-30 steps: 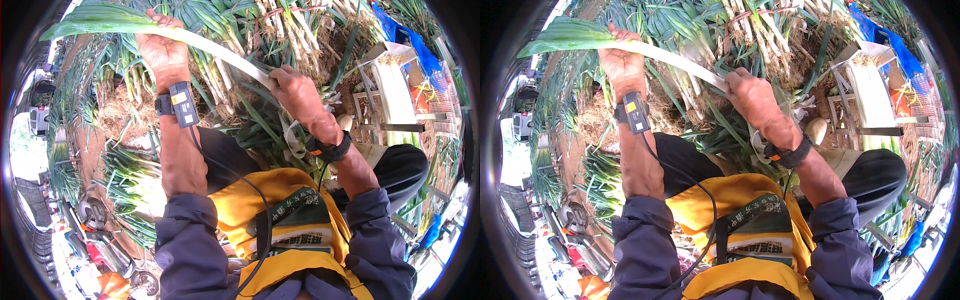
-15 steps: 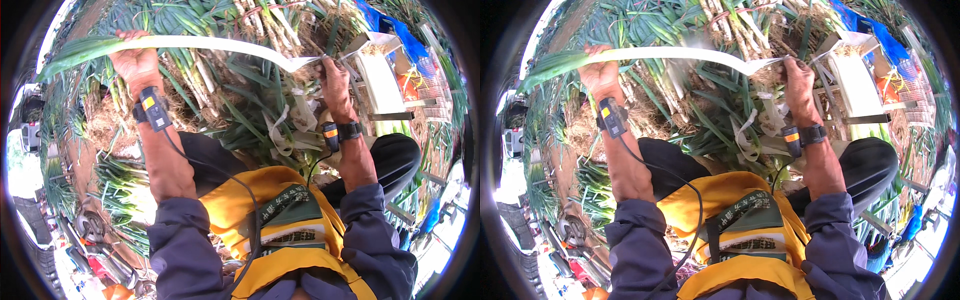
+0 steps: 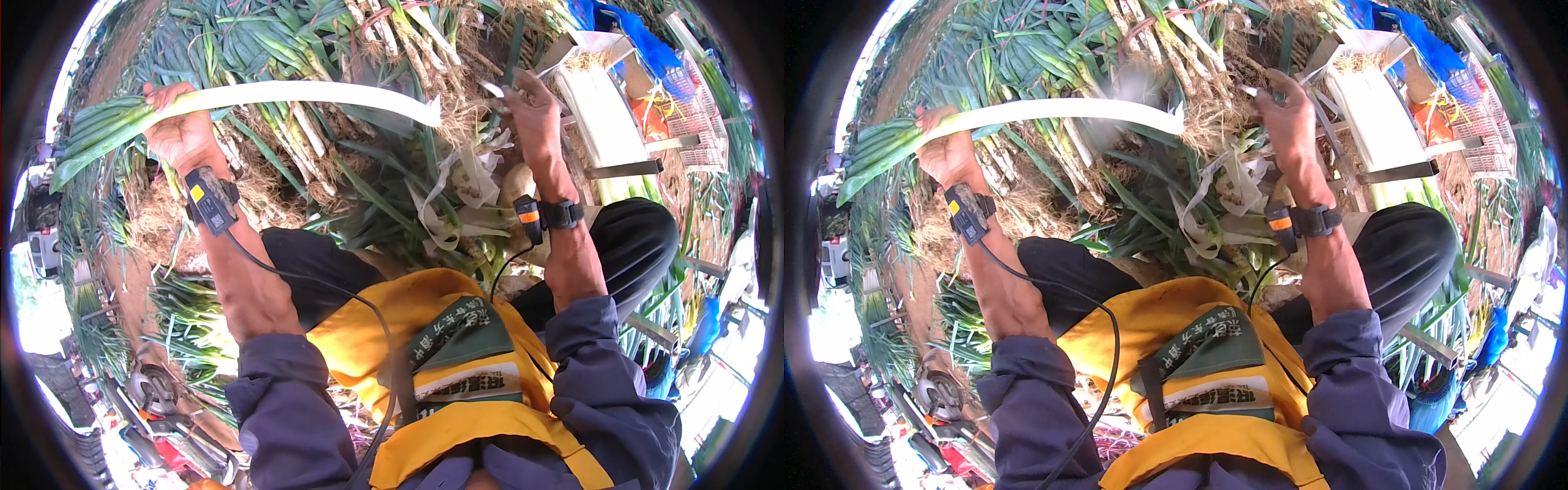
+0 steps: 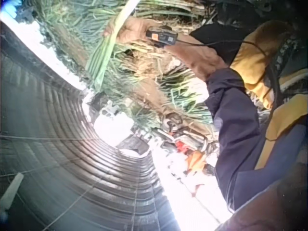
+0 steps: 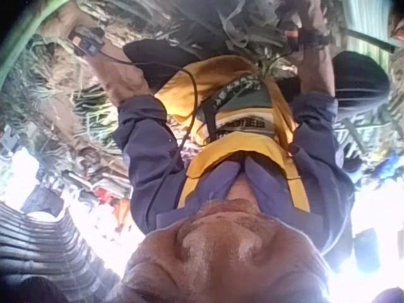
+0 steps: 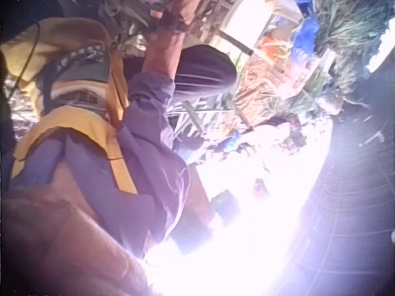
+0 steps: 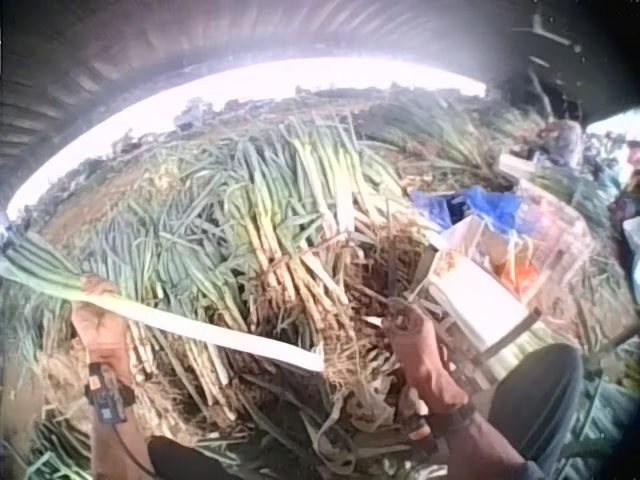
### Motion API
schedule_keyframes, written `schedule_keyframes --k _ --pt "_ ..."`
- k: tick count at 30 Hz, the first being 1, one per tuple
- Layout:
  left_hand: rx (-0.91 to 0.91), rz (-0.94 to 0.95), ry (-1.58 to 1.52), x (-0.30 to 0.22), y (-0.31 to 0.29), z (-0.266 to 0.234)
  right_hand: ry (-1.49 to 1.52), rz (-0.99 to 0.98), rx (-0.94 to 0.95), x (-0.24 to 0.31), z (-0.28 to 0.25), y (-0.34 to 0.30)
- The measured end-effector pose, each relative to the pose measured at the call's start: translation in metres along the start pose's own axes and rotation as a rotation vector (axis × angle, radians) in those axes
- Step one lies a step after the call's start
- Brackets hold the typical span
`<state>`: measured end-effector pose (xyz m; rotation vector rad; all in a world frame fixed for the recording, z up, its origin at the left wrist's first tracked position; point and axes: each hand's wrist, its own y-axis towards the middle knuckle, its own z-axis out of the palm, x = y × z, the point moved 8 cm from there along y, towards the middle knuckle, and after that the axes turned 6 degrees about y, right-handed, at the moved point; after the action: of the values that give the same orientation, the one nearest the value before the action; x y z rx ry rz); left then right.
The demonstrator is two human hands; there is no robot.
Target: Processing and cleaning leeks in an agricultural setting.
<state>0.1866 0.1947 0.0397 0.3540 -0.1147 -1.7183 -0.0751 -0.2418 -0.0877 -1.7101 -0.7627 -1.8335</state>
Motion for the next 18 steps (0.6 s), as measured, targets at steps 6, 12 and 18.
schedule_keyframes --k 6,12,18 --pt "0.129 -0.123 0.011 -0.002 -0.006 0.011 -0.375 -0.382 0.602 0.075 0.086 -0.060" --pt "-0.091 0.141 0.101 0.016 -0.028 -0.008 -0.124 0.213 0.663 0.011 0.069 -0.073" --pt "-0.252 0.224 0.267 0.000 -0.032 -0.013 -0.053 0.314 0.720 0.016 0.081 -0.080"
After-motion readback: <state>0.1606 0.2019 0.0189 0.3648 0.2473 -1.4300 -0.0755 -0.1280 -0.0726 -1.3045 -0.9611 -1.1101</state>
